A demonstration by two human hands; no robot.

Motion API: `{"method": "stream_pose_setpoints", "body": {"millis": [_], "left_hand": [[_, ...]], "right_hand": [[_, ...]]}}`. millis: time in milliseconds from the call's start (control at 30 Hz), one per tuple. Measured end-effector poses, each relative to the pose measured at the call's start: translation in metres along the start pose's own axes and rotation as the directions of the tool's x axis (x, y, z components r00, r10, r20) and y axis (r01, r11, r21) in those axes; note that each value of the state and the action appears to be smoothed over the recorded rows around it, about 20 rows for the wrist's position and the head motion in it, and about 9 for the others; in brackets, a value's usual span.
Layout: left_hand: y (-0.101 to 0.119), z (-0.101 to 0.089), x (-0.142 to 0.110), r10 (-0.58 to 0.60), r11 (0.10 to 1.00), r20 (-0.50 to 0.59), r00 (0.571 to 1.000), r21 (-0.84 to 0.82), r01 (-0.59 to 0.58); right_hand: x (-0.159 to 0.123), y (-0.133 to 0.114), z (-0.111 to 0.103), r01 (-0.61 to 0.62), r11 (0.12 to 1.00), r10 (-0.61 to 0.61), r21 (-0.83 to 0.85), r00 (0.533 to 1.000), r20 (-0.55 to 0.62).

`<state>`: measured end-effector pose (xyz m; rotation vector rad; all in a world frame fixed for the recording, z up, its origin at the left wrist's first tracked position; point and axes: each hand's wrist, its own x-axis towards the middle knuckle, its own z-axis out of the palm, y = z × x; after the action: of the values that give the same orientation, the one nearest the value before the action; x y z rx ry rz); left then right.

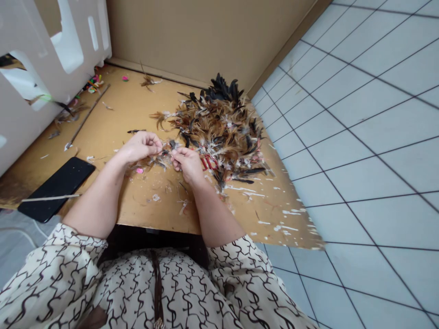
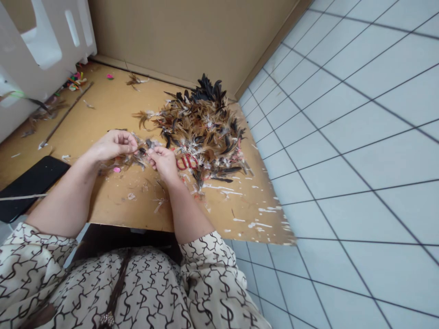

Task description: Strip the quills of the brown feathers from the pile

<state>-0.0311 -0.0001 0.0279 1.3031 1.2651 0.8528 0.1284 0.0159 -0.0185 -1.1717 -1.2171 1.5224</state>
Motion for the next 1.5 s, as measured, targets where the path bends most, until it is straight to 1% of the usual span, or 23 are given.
{"method": "stream_pose_setpoints", "body": {"millis": [133,333,567,733,900,1067,1233,1367,1500], "left_hand": [[0.001,0.001,-0.001,-0.003,1.0,-0.014,1.0,-0.007,0.003],[-0.002,0.001,0.002,0.013,0.997,-0.03,0.999,-0.082,-0.015],[-0.007,0.003,0.007,0.06,0.97,-0.17,0.984,-0.225,-0.098],[-0.007,0.008,0.008,0.087,0.954,-0.208,0.974,-0.264,-0.142],[-0.01,0.014,0.011,0.142,0.954,-0.258,0.956,-0.222,-0.202],[-0.012,0.022,0.014,0.22,0.943,-0.342,0.914,-0.167,-0.289],[-0.013,0.029,0.013,0.284,0.939,-0.402,0.87,-0.068,-0.338],[-0.016,0.032,0.013,0.329,0.93,-0.414,0.849,-0.016,-0.368],[-0.021,0.035,0.014,0.359,0.925,-0.396,0.845,0.03,-0.379]], "right_hand": [[0.0,0.0,0.0,0.002,1.0,-0.002,-0.006,1.0,0.006],[0.001,0.002,0.0,0.027,0.999,-0.028,0.024,0.999,0.033],[-0.002,0.001,0.001,0.042,0.999,-0.043,0.01,0.998,0.046],[-0.004,0.001,0.004,0.023,0.999,-0.026,0.049,0.997,0.073],[-0.005,0.002,0.006,-0.009,0.995,-0.004,0.1,0.992,0.125],[-0.005,0.003,0.008,-0.044,0.986,0.02,0.158,0.989,0.149],[-0.005,0.003,0.009,-0.087,0.978,0.052,0.19,0.982,0.179],[-0.005,0.003,0.009,-0.101,0.973,0.061,0.206,0.979,0.195],[-0.007,0.002,0.01,-0.11,0.972,0.067,0.207,0.976,0.205]]}}
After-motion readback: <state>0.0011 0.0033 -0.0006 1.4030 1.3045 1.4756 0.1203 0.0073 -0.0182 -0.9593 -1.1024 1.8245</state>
